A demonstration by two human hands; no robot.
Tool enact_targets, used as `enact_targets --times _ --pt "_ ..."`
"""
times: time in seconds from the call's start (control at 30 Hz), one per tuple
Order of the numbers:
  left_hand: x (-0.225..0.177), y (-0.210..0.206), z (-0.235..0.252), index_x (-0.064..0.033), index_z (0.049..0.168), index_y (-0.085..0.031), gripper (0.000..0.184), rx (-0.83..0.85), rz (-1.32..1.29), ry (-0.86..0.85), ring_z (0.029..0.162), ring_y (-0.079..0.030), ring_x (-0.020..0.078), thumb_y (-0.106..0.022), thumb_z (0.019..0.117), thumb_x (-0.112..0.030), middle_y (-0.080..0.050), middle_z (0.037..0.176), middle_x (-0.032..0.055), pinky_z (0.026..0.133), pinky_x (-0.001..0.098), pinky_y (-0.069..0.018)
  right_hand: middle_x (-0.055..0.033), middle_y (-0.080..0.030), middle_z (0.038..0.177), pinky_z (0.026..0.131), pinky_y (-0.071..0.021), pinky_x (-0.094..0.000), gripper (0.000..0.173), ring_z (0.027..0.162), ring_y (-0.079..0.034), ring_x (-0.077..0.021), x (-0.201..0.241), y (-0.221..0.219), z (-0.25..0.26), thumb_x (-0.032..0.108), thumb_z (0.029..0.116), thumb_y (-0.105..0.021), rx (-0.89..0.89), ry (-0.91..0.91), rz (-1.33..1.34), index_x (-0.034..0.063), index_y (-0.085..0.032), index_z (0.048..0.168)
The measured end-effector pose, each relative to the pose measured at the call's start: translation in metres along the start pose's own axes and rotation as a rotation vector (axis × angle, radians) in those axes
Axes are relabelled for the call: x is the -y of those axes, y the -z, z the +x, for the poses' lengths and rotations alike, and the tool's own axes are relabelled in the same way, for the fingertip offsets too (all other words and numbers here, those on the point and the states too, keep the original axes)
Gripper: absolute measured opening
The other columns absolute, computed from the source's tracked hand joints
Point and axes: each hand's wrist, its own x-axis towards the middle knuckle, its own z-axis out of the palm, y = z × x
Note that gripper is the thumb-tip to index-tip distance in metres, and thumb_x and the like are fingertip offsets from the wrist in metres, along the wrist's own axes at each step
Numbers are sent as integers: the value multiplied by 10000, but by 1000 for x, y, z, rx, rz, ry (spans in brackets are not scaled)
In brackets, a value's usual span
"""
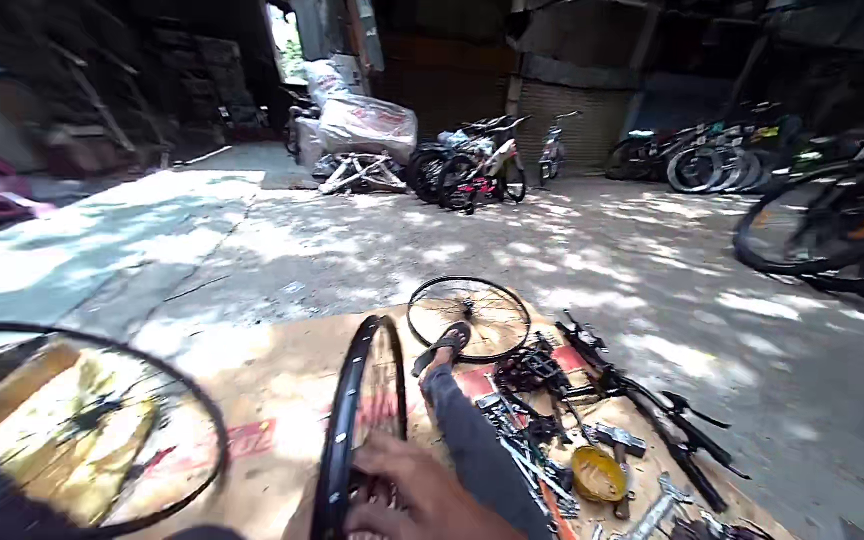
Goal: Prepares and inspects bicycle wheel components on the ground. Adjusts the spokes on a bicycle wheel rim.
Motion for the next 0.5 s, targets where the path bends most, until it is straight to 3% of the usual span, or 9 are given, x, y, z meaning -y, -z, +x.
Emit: enact_targets --times 0.07,0.13,0.2,0.23,0.3,0.4,0.5 --pt "29 21 11 -71 1044 -644 384 0 -28 -124 845 -654 -29 -284 1089 -195 -709 887 -68 787 172 -551 -99 -639 968 697 -537 -316 314 784 -604 -139 -8 0 6 278 899 -777 -24 -18 1 28 -717 1079" --pt "40 32 22 -51 1159 -639 417 47 -101 -113 937 -665 11 -275 1111 -249 -712 991 -34 861 220 -555 -28 -611 803 607 -522 -276 183 699 -587 -97 -13 -24 7 243 792 -779 -314 2 -134 95 -676 817" --pt "40 31 24 -61 1095 -670 506 66 -316 -53 898 -691 67 -239 1117 -325 -727 950 22 838 256 -576 -1 -566 740 567 -492 -223 183 664 -562 -70 -16 -48 5 209 745 -759 -533 59 -216 118 -602 725" --pt "40 32 22 -86 1065 -680 486 118 -408 -51 905 -694 71 -269 1109 -340 -729 944 22 851 254 -573 9 -561 759 600 -488 -198 178 700 -562 -54 -16 -53 5 196 736 -761 -584 72 -211 129 -596 726" --pt "46 39 17 -79 1132 -714 380 182 -493 -55 956 -704 104 -446 1083 -344 -744 1014 56 904 282 -569 -2 -582 890 726 -523 -196 174 856 -592 -60 -13 -53 1 201 763 -780 -579 73 -153 146 -617 790" --pt "43 41 17 -124 1086 -714 258 179 -419 -73 902 -708 76 -559 1050 -326 -753 972 14 867 259 -574 -83 -631 1200 1000 -513 -306 247 1191 -578 -158 -4 -54 -20 336 883 -786 -497 45 -159 129 -711 993" --pt "37 37 23 -193 967 -716 289 184 -302 -122 767 -677 -20 -453 1072 -251 -732 827 -89 758 178 -561 -125 -644 1339 1176 -411 -405 280 1374 -521 -223 0 -64 -37 370 1020 -621 -445 93 -205 102 -697 1054"
